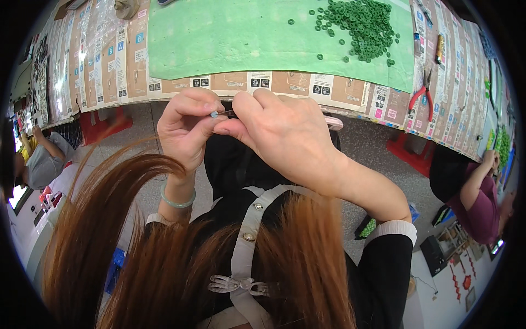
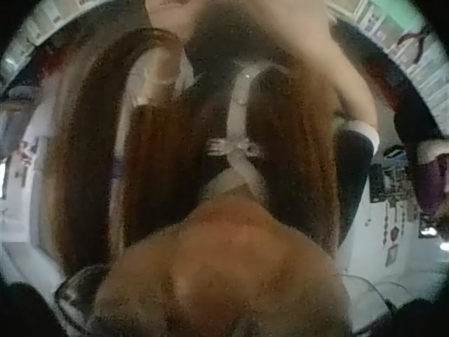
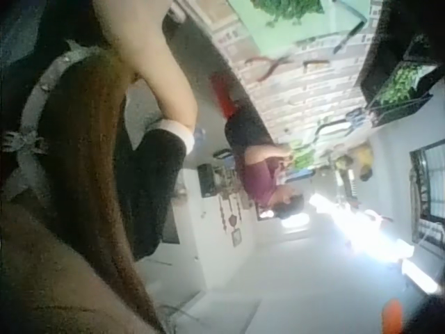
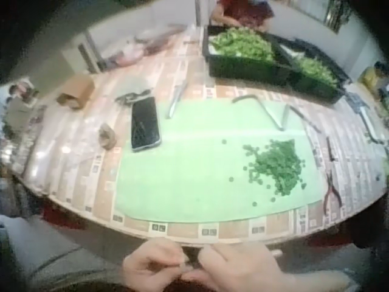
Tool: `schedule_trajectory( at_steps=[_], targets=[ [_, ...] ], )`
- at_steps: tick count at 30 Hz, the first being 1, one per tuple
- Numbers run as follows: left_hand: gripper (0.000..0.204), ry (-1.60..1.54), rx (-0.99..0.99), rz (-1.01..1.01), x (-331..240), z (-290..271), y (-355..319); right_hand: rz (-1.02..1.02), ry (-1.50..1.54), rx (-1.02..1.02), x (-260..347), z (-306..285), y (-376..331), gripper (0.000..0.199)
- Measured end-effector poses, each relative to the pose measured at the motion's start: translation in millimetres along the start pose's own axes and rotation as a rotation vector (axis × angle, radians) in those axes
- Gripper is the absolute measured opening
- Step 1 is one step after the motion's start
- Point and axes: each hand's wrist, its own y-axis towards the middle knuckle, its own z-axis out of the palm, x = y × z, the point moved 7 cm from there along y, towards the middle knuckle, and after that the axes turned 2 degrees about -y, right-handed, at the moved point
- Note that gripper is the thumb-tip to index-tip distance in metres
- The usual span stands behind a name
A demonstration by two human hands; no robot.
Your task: Assembling small green plastic components onto a metal rod using pliers and hands.
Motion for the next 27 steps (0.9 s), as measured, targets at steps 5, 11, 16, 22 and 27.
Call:
schedule_trajectory(
  at_steps=[5,11,16,22,27],
  targets=[
    [0.022,0.051,0.010,0.001,3.2,-2.4,-0.2,0.012,0.048,0.011,-1.5,6.1,-1.8,0.032],
    [0.021,-0.038,-0.012,-0.077,6.6,-1.1,0.2,0.016,0.093,-0.026,-3.0,2.8,-1.0,0.032],
    [0.021,-0.102,-0.007,-0.099,7.1,-1.2,-1.4,0.026,0.076,0.002,-0.6,4.4,-2.5,0.032],
    [0.021,0.065,0.038,-0.040,4.0,-1.8,0.4,0.033,0.096,0.085,-2.6,5.9,-3.3,0.031],
    [0.021,-0.010,-0.027,-0.070,3.6,-0.7,-1.3,0.092,0.271,0.067,-6.5,10.1,-4.8,0.030]
  ],
)
